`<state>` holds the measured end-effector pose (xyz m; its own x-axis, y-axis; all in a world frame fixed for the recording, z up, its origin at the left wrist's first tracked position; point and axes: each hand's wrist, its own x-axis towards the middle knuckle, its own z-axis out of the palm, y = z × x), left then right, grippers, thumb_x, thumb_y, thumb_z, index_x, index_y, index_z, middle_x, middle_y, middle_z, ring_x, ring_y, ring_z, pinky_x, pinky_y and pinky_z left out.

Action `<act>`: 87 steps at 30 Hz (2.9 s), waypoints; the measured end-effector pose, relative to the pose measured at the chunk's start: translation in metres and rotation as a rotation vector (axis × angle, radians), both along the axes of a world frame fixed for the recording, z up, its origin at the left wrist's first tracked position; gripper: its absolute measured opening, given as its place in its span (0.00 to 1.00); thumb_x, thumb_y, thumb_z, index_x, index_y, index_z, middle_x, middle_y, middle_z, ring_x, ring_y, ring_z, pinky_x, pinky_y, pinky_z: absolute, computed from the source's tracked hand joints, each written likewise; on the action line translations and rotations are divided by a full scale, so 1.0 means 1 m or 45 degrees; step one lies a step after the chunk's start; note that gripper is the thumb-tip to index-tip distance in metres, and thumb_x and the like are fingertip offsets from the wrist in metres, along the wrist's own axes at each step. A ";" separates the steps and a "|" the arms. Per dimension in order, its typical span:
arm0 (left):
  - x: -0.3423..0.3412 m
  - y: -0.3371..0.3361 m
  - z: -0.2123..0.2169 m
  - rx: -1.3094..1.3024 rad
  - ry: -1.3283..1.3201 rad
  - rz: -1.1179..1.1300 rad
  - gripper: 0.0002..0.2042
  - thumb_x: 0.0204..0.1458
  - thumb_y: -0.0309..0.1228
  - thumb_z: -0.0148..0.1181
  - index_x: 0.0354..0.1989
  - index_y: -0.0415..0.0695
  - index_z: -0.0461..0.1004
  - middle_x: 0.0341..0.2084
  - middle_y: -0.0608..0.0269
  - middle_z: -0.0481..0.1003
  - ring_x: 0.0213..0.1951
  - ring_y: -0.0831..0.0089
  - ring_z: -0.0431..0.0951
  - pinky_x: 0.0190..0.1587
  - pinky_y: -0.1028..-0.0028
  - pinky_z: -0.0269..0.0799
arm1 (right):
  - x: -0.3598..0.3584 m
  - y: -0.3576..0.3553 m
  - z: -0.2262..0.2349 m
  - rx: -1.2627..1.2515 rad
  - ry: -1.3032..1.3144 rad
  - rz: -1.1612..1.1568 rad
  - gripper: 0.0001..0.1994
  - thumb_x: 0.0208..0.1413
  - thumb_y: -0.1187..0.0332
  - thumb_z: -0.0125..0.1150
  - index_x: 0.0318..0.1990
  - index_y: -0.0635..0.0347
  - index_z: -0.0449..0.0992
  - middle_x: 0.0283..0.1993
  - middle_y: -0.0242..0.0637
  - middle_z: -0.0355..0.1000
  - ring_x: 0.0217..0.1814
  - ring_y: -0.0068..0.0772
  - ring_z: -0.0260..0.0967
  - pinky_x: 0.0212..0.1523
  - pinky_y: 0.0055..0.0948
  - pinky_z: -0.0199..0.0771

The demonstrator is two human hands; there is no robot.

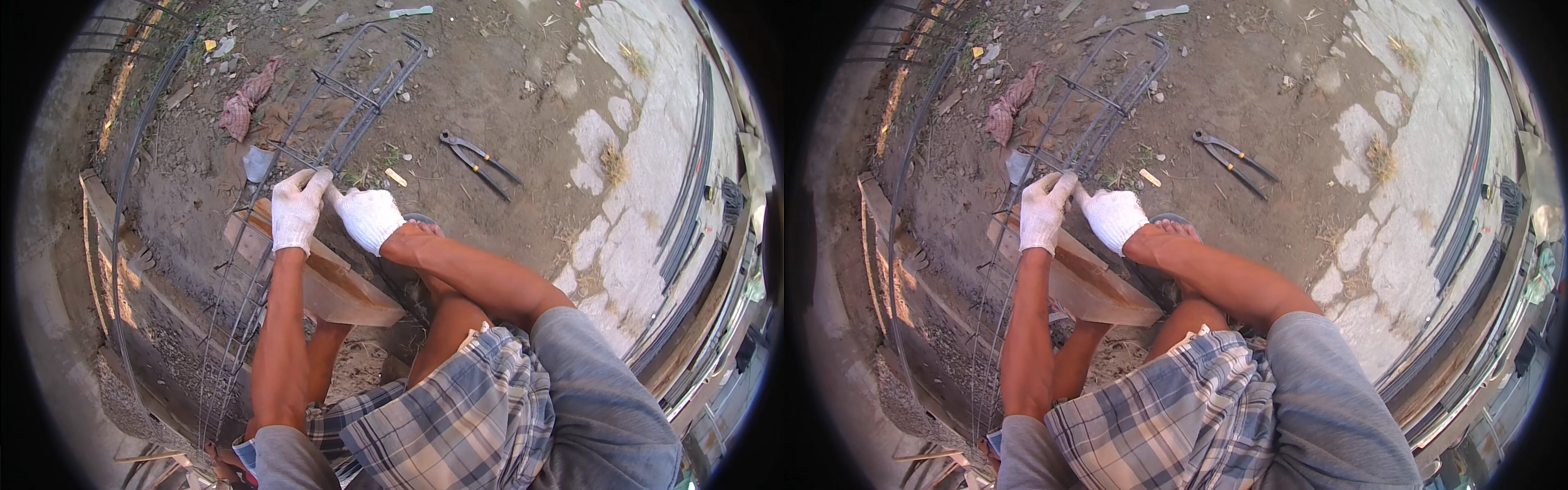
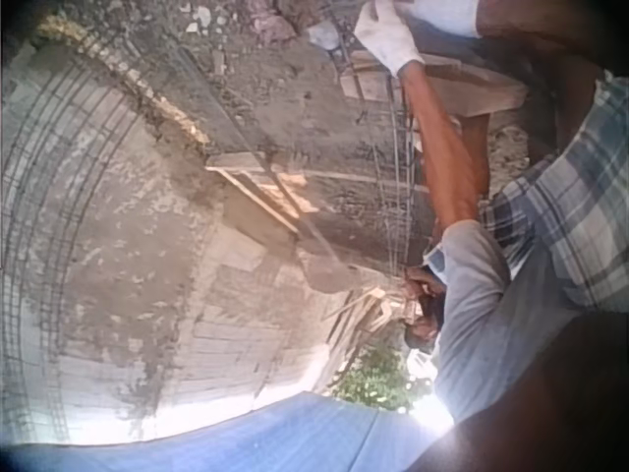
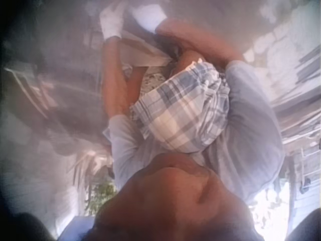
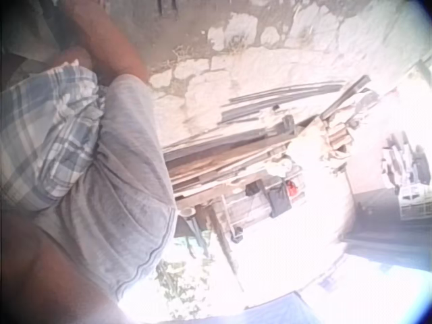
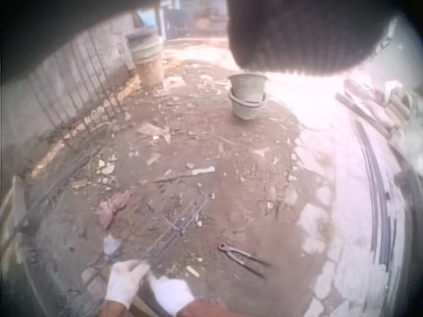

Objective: The person sits on the ground and assembles a metal frame by hand. They use pliers to bend and secure the metal bars into a grid-like structure.

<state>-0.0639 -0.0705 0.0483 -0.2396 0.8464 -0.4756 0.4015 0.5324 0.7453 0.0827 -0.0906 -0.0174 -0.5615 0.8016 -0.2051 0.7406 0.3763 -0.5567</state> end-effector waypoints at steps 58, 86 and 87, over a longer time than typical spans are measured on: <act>0.005 -0.026 -0.018 0.616 0.429 -0.243 0.13 0.62 0.30 0.60 0.47 0.33 0.82 0.39 0.43 0.84 0.44 0.50 0.86 0.49 0.61 0.78 | 0.015 0.060 0.059 -1.114 0.978 -0.658 0.19 0.56 0.64 0.75 0.45 0.75 0.81 0.29 0.40 0.80 0.22 0.25 0.75 0.18 0.28 0.72; -0.019 0.005 -0.005 -0.152 -0.278 -0.089 0.14 0.65 0.42 0.66 0.35 0.43 0.81 0.24 0.72 0.76 0.19 0.87 0.66 0.19 0.79 0.55 | 0.046 0.091 0.070 -0.396 0.003 -0.056 0.16 0.53 0.61 0.64 0.43 0.59 0.88 0.42 0.53 0.84 0.47 0.57 0.83 0.52 0.46 0.82; -0.021 0.004 -0.005 -0.157 -0.274 -0.096 0.14 0.65 0.42 0.66 0.35 0.43 0.81 0.23 0.72 0.76 0.19 0.87 0.66 0.19 0.79 0.55 | 0.049 0.086 0.070 -0.402 0.047 -0.084 0.16 0.53 0.60 0.64 0.45 0.59 0.88 0.44 0.53 0.84 0.48 0.57 0.83 0.53 0.46 0.82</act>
